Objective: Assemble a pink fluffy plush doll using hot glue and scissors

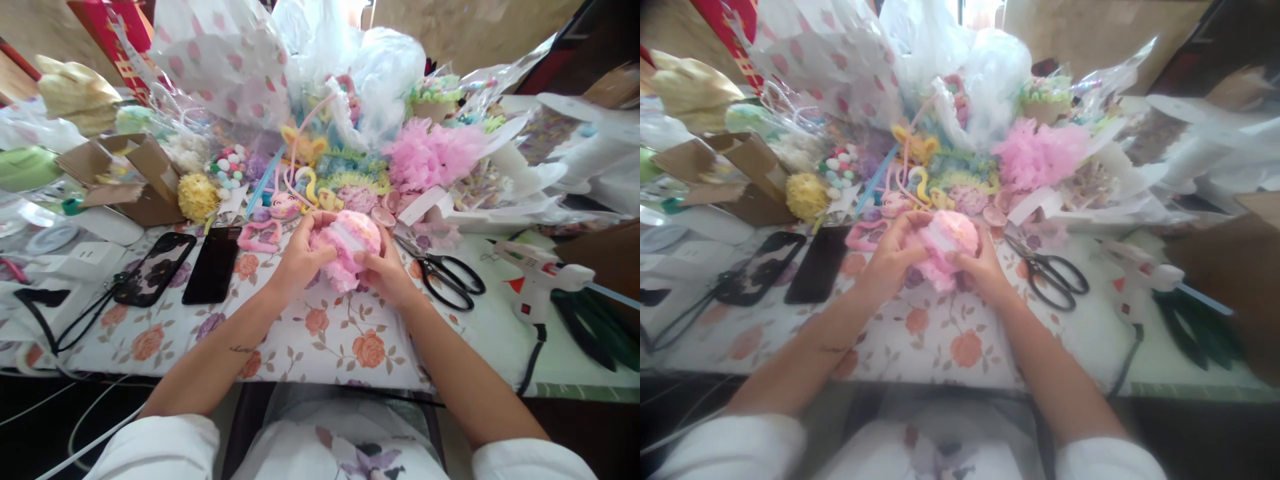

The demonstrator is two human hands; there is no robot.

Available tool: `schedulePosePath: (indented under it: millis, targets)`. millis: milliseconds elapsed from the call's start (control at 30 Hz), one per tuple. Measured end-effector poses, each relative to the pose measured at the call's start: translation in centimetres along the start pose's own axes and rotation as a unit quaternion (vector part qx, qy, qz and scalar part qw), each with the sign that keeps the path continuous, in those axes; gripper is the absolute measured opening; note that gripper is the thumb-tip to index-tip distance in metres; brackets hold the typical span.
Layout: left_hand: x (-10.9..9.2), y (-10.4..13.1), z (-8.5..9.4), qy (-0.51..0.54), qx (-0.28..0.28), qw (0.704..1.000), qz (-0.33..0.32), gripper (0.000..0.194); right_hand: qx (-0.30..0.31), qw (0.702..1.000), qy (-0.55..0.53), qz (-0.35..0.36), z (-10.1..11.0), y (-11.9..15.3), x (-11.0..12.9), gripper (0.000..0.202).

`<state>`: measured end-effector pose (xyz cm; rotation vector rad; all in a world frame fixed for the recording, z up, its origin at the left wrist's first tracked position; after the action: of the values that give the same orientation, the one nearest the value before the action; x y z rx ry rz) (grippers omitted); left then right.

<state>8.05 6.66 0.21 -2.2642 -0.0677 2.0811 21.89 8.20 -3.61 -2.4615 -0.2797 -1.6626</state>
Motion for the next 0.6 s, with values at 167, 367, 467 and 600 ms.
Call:
schedulePosePath:
  millis: [167, 367, 467, 600]
  targets:
    - [0.5, -0.3, 0.3, 0.030, -0.016, 0.999, 0.024, 0.037, 0.002, 1.000, -0.019, -0.021, -0.3, 0.2, -0.1, 0.059]
    - [0.7, -0.3, 0.5, 0.044, -0.011, 0.997, 0.069, 0.040, 0.005, 0.997, -0.053, -0.053, -0.5, 0.3, -0.4, 0.050]
    - [1.5, 0.0, -0.4, 0.078, 0.049, 0.983, 0.159, 0.043, 0.029, 0.998, -0.046, -0.045, -0.7, 0.1, -0.4, 0.051]
    - [1.6, 0.0, -0.8, 0.119, 0.085, 0.970, 0.195, 0.048, 0.070, 0.997, 0.045, -0.003, -1.4, -0.1, 0.1, 0.054]
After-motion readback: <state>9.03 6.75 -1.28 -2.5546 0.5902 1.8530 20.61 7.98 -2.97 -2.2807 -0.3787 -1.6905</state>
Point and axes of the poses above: each hand's wrist, its own y-axis away from the middle knuckle, its own z-axis out of the back of the hand, x = y × z, the point moved 8 cm from there along -y, towards the middle knuckle, and after that the axes turned 1 degree about -x, right-handed, at the moved point
